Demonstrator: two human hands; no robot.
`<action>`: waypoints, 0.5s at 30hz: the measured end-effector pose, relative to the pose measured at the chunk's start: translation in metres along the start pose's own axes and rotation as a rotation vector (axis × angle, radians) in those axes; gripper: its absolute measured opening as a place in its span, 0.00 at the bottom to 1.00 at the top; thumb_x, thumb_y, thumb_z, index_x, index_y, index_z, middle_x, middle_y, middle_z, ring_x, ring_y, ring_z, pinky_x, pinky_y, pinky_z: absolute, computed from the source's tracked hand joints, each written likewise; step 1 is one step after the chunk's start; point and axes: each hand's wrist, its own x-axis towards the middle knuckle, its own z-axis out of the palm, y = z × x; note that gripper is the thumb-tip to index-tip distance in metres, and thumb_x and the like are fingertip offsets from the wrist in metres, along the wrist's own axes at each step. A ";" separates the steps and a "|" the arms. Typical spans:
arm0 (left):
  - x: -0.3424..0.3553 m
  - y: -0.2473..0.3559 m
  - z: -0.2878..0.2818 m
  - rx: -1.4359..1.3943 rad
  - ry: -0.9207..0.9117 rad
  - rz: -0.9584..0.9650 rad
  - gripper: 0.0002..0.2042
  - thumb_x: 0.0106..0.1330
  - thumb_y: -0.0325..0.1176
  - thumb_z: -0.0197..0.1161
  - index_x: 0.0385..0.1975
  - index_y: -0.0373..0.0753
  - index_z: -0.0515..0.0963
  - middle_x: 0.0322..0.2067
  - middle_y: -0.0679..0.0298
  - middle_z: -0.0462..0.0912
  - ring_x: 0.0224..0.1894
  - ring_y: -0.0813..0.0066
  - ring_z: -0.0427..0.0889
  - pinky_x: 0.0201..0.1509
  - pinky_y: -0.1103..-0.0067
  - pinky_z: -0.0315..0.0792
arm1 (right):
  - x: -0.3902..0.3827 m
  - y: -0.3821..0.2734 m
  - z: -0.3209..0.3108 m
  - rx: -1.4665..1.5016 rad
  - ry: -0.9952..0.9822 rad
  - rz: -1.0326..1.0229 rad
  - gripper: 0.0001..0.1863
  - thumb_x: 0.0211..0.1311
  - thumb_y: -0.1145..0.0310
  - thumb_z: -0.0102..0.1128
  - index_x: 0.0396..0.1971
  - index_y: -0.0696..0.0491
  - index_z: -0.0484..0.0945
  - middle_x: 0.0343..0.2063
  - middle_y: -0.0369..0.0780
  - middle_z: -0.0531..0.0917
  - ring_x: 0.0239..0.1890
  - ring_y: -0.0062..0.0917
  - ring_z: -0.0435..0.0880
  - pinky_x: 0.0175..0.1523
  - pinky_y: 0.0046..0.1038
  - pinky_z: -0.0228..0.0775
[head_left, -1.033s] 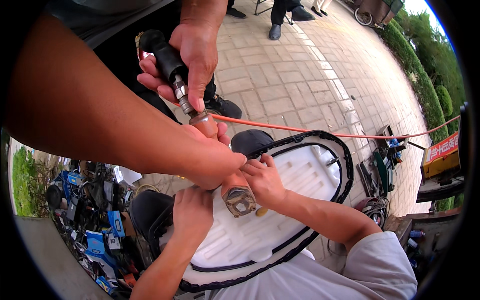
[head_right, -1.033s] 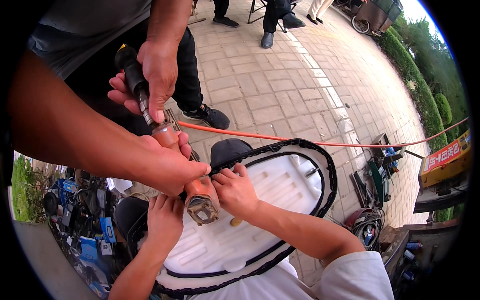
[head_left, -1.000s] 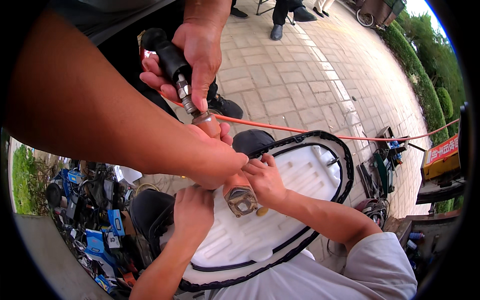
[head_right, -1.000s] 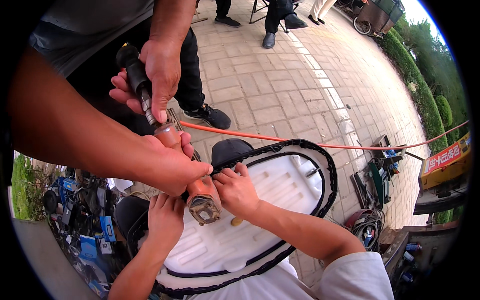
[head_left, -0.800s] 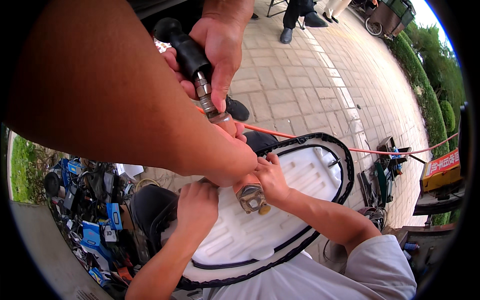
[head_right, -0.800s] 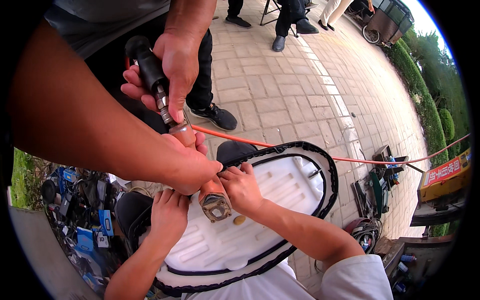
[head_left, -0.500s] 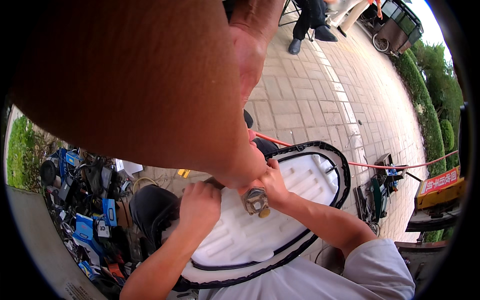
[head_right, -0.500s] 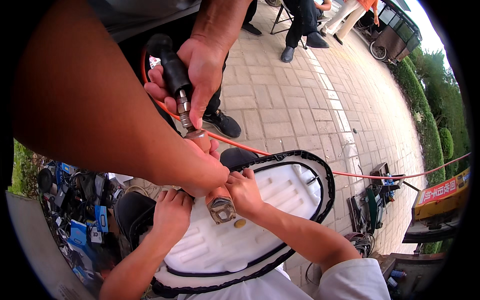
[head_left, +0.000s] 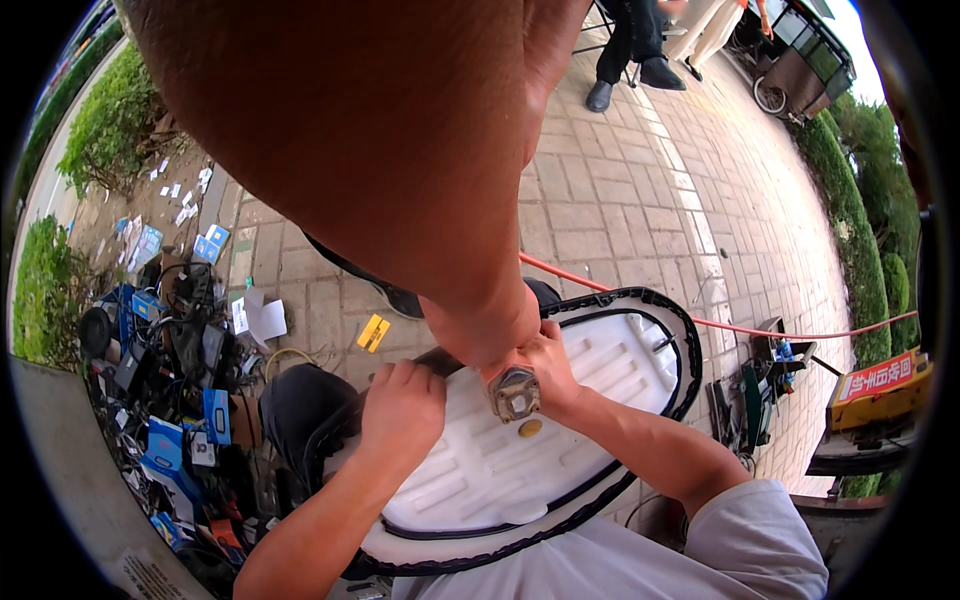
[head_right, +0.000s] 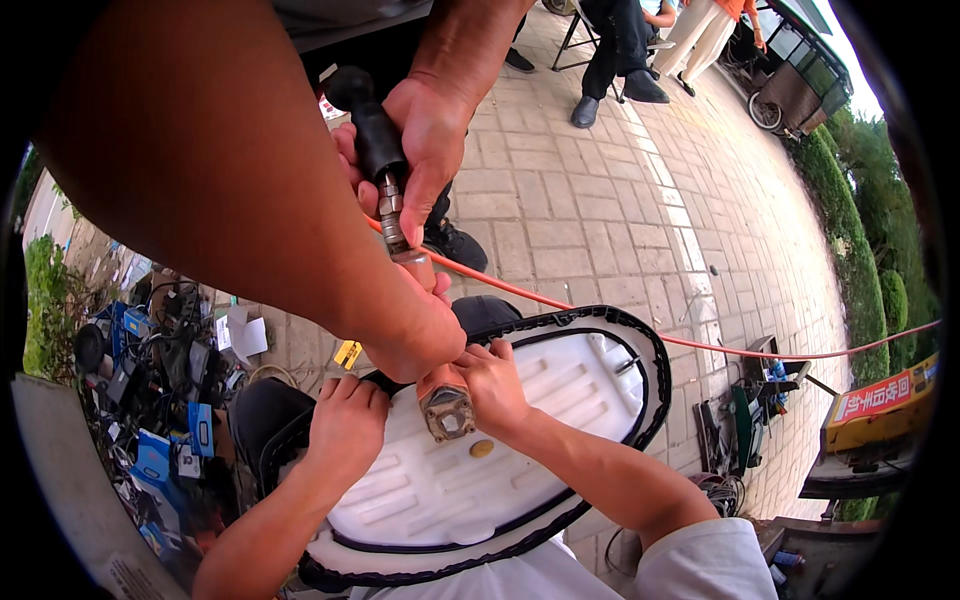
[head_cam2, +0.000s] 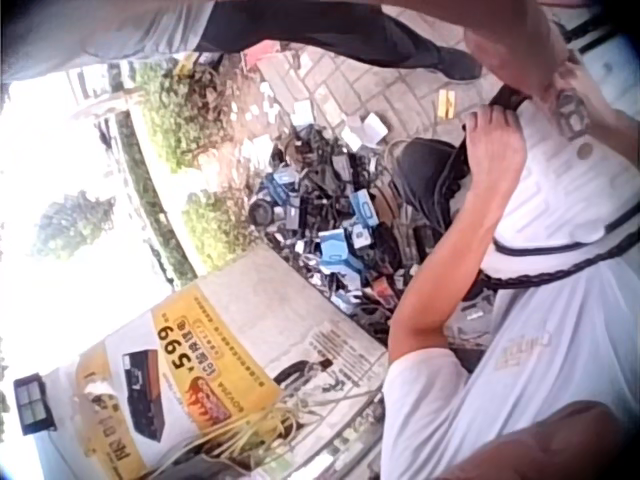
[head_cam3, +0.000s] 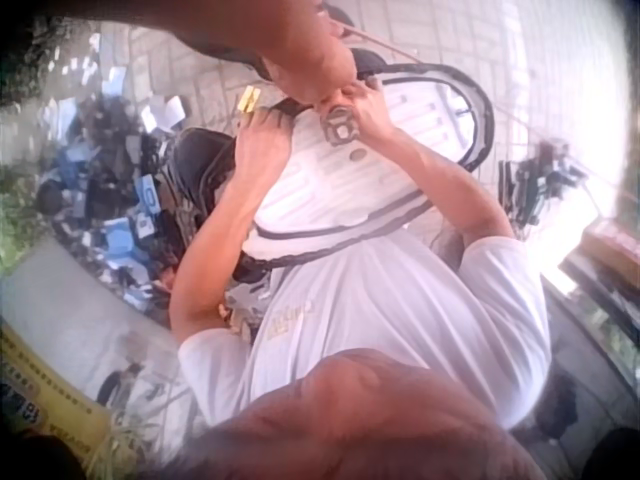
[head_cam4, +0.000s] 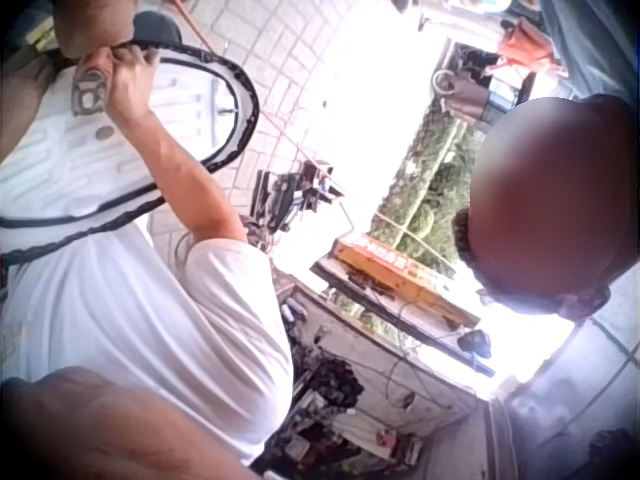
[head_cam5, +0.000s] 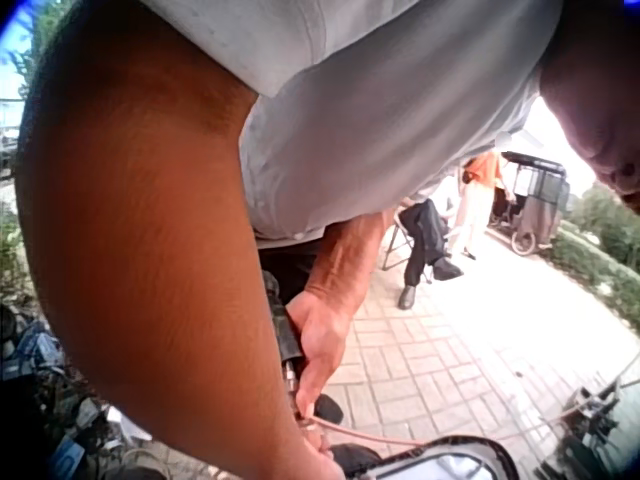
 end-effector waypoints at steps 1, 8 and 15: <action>0.000 0.000 0.000 -0.001 -0.001 0.001 0.04 0.54 0.28 0.61 0.27 0.37 0.80 0.30 0.62 0.80 0.38 0.63 0.76 0.44 0.67 0.69 | 0.001 -0.001 0.000 0.009 0.005 -0.001 0.18 0.40 0.72 0.68 0.38 0.49 0.82 0.37 0.36 0.84 0.43 0.30 0.79 0.50 0.38 0.58; 0.000 -0.002 0.001 -0.005 -0.021 -0.001 0.04 0.54 0.27 0.61 0.27 0.37 0.80 0.30 0.62 0.79 0.38 0.63 0.76 0.44 0.67 0.69 | 0.002 -0.001 0.000 0.012 0.006 0.015 0.18 0.40 0.73 0.69 0.38 0.49 0.83 0.39 0.35 0.85 0.42 0.30 0.79 0.50 0.37 0.59; 0.000 0.000 0.000 -0.008 -0.025 -0.008 0.03 0.54 0.27 0.61 0.27 0.37 0.80 0.30 0.62 0.80 0.38 0.63 0.75 0.44 0.68 0.69 | 0.000 0.001 0.002 -0.017 -0.004 0.013 0.18 0.39 0.73 0.69 0.36 0.50 0.83 0.39 0.35 0.86 0.42 0.30 0.78 0.50 0.38 0.59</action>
